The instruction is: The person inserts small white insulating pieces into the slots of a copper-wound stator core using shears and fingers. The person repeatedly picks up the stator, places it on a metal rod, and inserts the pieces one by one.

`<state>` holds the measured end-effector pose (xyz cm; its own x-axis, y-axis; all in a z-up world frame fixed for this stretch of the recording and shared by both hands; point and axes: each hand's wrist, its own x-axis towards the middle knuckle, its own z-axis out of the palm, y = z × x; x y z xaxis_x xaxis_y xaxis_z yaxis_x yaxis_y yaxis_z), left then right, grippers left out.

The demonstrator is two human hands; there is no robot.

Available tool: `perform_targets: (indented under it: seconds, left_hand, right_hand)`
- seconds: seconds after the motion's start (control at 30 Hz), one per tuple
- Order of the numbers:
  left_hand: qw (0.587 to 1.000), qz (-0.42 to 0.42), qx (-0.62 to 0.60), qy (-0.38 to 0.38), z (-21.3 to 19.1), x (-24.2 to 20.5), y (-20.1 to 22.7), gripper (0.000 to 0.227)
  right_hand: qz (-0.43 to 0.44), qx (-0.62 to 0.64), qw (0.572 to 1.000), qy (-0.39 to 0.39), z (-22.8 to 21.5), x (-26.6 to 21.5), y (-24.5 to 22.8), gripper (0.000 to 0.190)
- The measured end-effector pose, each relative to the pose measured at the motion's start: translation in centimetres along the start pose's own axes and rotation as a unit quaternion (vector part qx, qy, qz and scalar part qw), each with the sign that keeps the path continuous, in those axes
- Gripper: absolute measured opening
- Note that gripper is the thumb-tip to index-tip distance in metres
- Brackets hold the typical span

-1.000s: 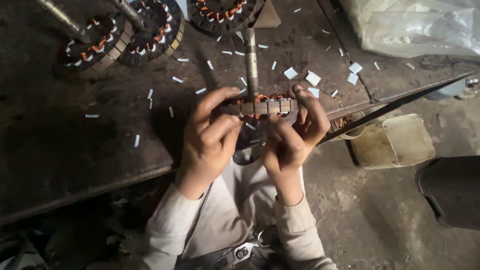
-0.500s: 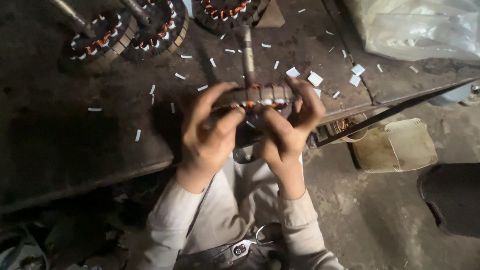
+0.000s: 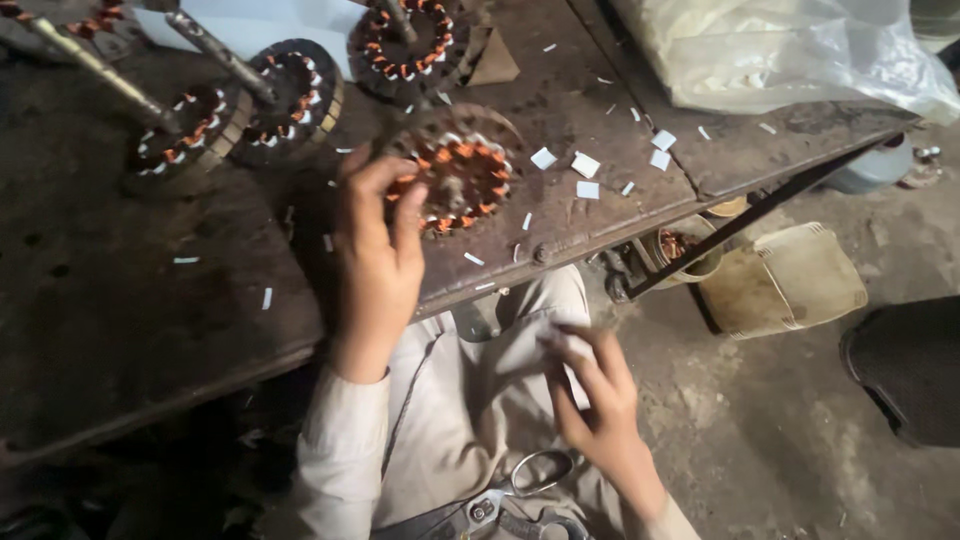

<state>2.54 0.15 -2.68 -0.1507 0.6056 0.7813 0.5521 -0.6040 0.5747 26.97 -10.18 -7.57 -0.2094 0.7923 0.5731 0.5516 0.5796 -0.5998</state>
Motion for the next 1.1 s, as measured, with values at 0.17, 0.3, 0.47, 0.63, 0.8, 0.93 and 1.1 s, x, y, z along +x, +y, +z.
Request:
perform_targets:
  seconds: [0.17,0.3,0.47,0.63,0.8,0.93,1.1]
  left_hand:
    - [0.997,-0.081,0.015,0.014,-0.4,0.8,-0.2,0.025]
    - [0.996,-0.091,0.003,0.013,-0.6,1.1,0.4,0.028]
    - [0.994,-0.009,0.076,0.075,-0.2,0.1,1.6,0.032]
    - [0.977,0.095,0.184,0.052,0.3,-1.1,2.8,0.028]
    - [0.980,0.069,0.015,-0.186,6.5,-0.6,3.9,0.026]
    - [0.965,0.163,0.081,-0.188,11.7,-0.2,3.5,0.057]
    - [0.955,0.125,0.080,-0.256,12.3,-0.2,3.7,0.021]
  right_hand:
    - [0.060,-0.016,0.982,-0.181,-2.7,-6.6,1.4,0.032]
    - [0.004,0.040,0.949,-0.312,-3.0,-9.1,0.9,0.048]
    - [-0.033,0.032,0.911,-0.409,-2.9,-8.8,0.1,0.057]
    - [0.016,0.017,0.865,-0.501,-3.8,-8.1,-0.5,0.069]
    - [-0.006,-0.043,0.826,-0.562,-2.0,-7.3,-0.7,0.070]
    - [-0.075,0.016,0.860,-0.504,-1.0,-6.0,0.6,0.074]
    - [-0.008,0.142,0.896,-0.420,-1.4,-6.7,2.0,0.049]
